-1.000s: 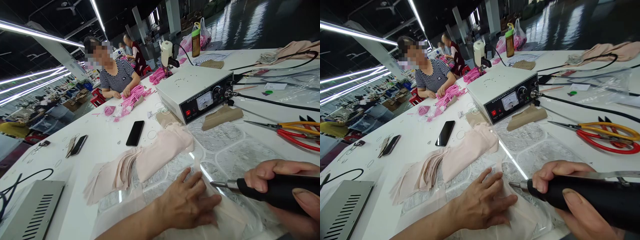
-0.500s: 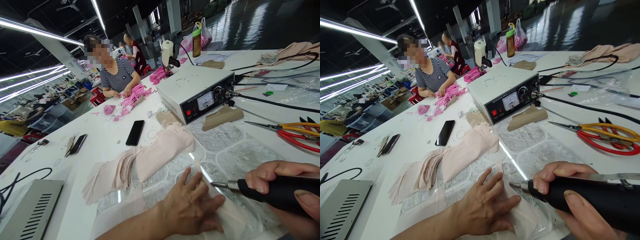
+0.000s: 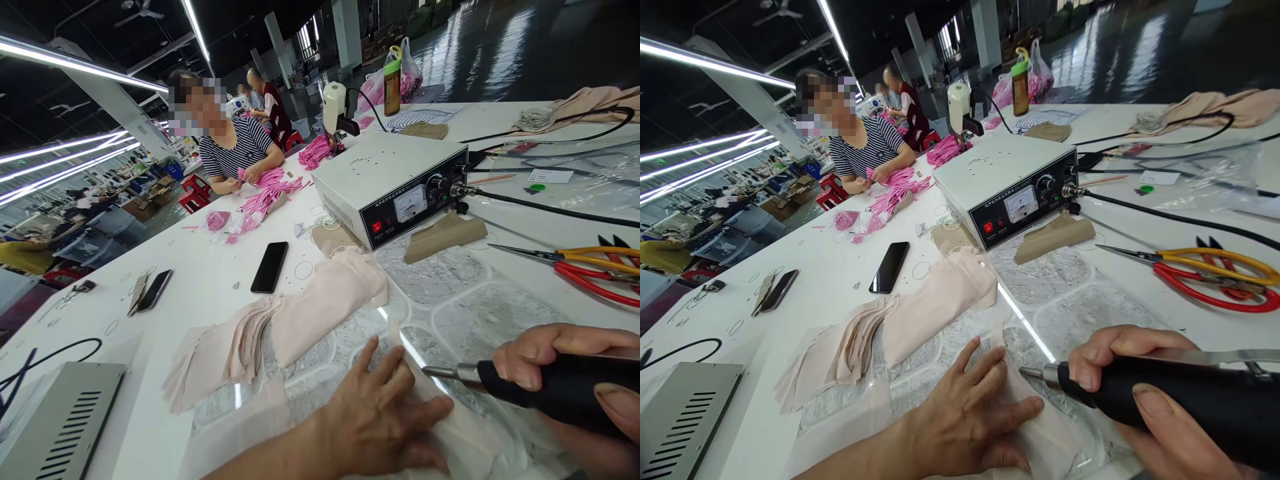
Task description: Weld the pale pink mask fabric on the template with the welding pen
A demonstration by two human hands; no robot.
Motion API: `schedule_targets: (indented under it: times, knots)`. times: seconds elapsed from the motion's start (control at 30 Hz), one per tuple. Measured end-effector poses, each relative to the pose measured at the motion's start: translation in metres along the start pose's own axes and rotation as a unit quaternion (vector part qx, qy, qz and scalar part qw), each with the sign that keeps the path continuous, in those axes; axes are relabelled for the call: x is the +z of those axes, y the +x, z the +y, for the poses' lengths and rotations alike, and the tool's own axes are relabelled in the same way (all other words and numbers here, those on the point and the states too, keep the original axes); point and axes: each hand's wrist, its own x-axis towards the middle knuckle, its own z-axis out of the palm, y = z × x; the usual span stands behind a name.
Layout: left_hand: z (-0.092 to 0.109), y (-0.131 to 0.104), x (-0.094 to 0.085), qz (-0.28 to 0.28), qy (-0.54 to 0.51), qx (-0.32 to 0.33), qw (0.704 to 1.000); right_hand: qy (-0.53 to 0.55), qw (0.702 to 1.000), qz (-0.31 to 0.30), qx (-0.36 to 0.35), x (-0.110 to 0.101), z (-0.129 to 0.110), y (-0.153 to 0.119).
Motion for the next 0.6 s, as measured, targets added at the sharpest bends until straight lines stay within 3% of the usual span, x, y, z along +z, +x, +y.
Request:
schedule_targets:
  times: [0.6]
  knots:
    - [-0.0008, -0.0008, 0.0009, -0.004, 0.000, 0.000, 1.000, 0.030, 0.999, 0.013, -0.001, -0.0007, 0.0009, -0.0032]
